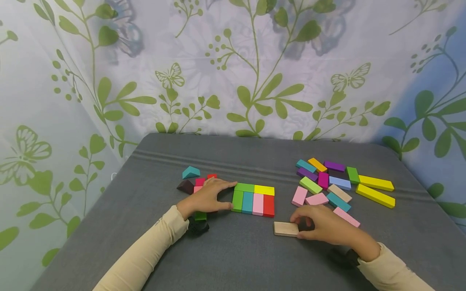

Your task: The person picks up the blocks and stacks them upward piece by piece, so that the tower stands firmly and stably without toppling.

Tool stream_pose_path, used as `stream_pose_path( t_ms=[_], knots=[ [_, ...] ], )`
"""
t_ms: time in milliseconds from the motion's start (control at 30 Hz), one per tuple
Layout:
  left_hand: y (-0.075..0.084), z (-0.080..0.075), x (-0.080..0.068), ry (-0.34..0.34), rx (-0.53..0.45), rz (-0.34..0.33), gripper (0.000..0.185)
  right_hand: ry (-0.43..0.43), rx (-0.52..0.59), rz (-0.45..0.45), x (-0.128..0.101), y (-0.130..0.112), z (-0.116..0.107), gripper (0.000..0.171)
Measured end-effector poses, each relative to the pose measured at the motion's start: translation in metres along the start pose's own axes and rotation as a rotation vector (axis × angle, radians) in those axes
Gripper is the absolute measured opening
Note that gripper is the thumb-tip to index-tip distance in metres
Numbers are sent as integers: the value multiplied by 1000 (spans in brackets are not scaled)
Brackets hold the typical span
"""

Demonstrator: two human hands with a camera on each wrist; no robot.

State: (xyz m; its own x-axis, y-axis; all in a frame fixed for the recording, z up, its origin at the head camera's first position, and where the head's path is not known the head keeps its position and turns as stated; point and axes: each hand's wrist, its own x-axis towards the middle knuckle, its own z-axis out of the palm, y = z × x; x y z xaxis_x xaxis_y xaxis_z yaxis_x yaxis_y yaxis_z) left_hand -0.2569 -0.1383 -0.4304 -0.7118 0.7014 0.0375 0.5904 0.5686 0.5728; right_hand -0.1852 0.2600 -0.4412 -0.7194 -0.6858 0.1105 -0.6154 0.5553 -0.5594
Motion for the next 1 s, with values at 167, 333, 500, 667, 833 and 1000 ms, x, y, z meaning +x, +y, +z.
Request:
stream_pose_path(
  t_ms=[167, 333, 500, 667, 833, 1000],
  knots=[
    [1, 0, 0, -4, -3, -13, 74, 28, -36, 25, 14, -4, 15, 31],
    [1, -1, 0, -9, -10, -30, 75, 25, -89, 89, 33, -36, 18, 29],
    [1, 0, 1, -8, 2, -30, 75, 40, -180, 35, 50, -59, 25, 28],
    [3, 0, 1, -8, 13, -32, 74, 72, -253, 46, 68, -82, 32, 27],
    [3, -1, 1, -14, 11, -35, 76, 98, -280, 51, 80, -91, 38, 24],
    [2, -1, 0, -26, -5, -70, 91, 114, -293, 64, 86, -96, 40, 24]
  ],
)
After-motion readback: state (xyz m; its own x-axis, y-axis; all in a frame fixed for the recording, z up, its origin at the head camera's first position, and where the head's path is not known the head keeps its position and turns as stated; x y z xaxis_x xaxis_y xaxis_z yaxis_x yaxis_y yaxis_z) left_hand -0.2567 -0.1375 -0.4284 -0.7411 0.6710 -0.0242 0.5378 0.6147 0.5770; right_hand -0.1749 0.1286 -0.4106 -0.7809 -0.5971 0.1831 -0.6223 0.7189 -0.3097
